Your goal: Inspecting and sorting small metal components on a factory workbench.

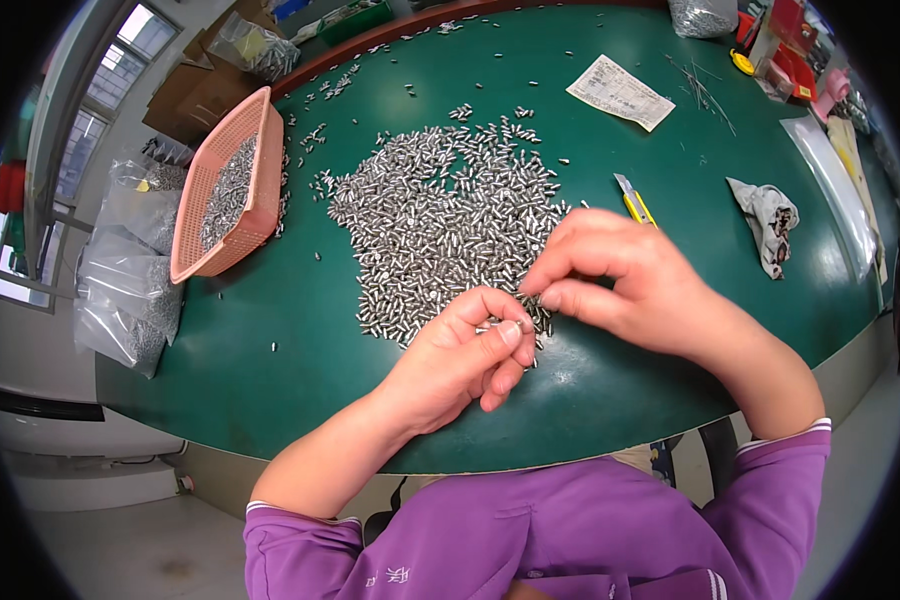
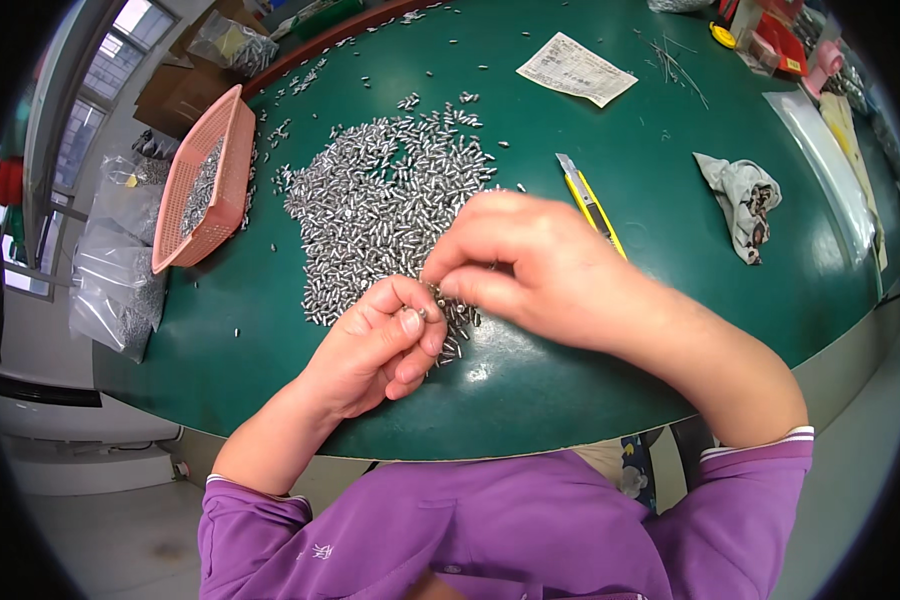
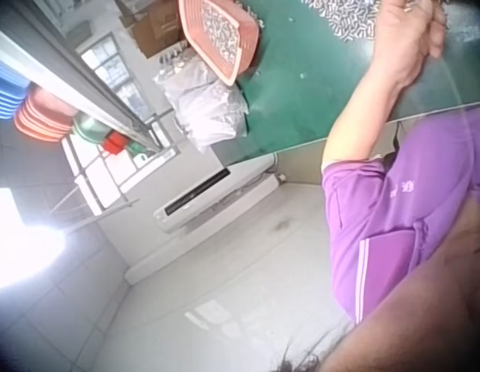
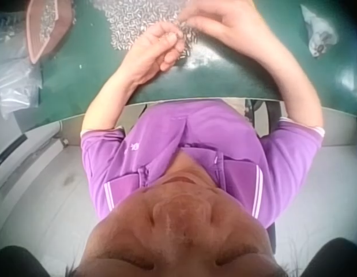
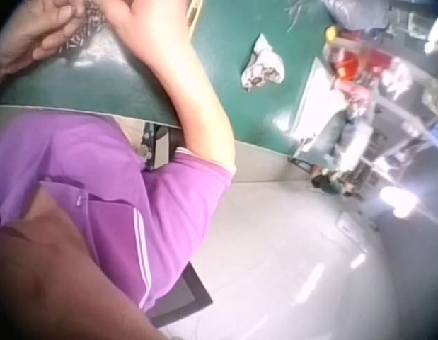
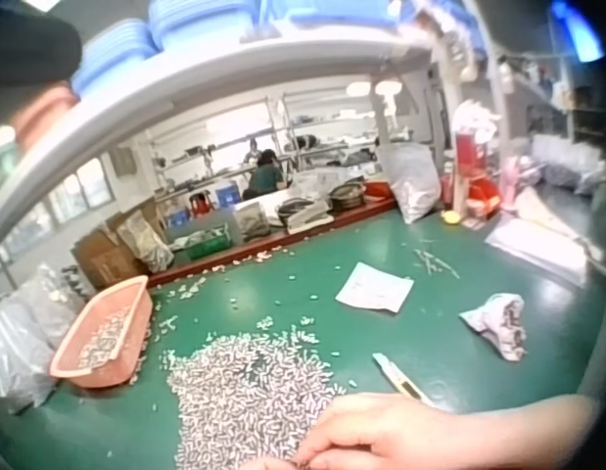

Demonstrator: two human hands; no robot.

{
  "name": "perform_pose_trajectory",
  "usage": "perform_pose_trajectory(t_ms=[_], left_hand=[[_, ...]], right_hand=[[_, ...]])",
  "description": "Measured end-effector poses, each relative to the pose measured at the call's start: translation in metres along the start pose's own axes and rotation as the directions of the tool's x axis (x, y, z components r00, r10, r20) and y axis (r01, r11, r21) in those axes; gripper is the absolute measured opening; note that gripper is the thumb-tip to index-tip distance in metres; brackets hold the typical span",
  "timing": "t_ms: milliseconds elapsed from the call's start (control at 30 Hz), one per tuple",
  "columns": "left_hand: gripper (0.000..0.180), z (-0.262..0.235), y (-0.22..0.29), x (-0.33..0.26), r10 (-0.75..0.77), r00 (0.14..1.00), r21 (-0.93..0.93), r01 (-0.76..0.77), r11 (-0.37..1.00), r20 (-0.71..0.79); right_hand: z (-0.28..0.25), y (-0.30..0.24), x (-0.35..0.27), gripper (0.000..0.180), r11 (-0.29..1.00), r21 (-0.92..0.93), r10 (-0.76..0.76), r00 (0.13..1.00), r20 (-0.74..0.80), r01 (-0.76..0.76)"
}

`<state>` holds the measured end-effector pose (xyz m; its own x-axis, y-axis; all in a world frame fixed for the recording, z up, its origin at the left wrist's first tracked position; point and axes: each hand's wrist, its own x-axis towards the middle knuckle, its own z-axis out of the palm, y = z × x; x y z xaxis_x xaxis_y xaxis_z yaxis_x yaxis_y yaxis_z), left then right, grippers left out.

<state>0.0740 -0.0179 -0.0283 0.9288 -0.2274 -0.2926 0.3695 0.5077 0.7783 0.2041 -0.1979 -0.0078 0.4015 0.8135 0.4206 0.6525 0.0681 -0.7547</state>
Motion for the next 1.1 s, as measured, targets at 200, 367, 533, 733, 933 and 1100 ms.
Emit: perform_pose_trajectory(t_ms=[200,367,533,733,933,1100], left_hand=[[0.023,0.000,0.003,-0.001,-0.019,0.999,0.006,0.020,1.000,-0.032],[0.027,-0.003,0.004,-0.001,-0.003,0.999,-0.072,0.006,0.997,0.042],[0.027,0.002,0.004,-0.002,0.003,1.000,-0.020,-0.003,1.000,-0.028],[0.020,-0.001,0.002,-0.002,0.001,1.000,0.005,-0.001,1.000,-0.009],[0.018,0.001,0.004,-0.001,-0.011,0.999,-0.013,0.010,1.000,-0.034],[0.014,-0.003,0.000,-0.002,0.020,1.000,-0.052,-0.020,0.998,0.000]], right_hand=[[-0.025,0.005,-0.001,0.014,0.949,-0.276,0.207,0.960,0.187,-0.151],[-0.018,0.009,-0.005,0.015,0.925,-0.350,0.226,0.956,0.185,-0.151],[-0.013,0.009,-0.006,0.012,0.906,-0.404,0.201,0.969,0.141,-0.129],[-0.007,0.009,-0.009,0.012,0.848,-0.521,0.168,0.982,0.087,-0.099],[0.006,-0.008,-0.002,0.008,0.972,0.146,0.161,0.973,0.166,-0.186],[0.013,-0.006,-0.004,0.011,0.959,0.202,0.184,0.979,0.090,-0.199]])
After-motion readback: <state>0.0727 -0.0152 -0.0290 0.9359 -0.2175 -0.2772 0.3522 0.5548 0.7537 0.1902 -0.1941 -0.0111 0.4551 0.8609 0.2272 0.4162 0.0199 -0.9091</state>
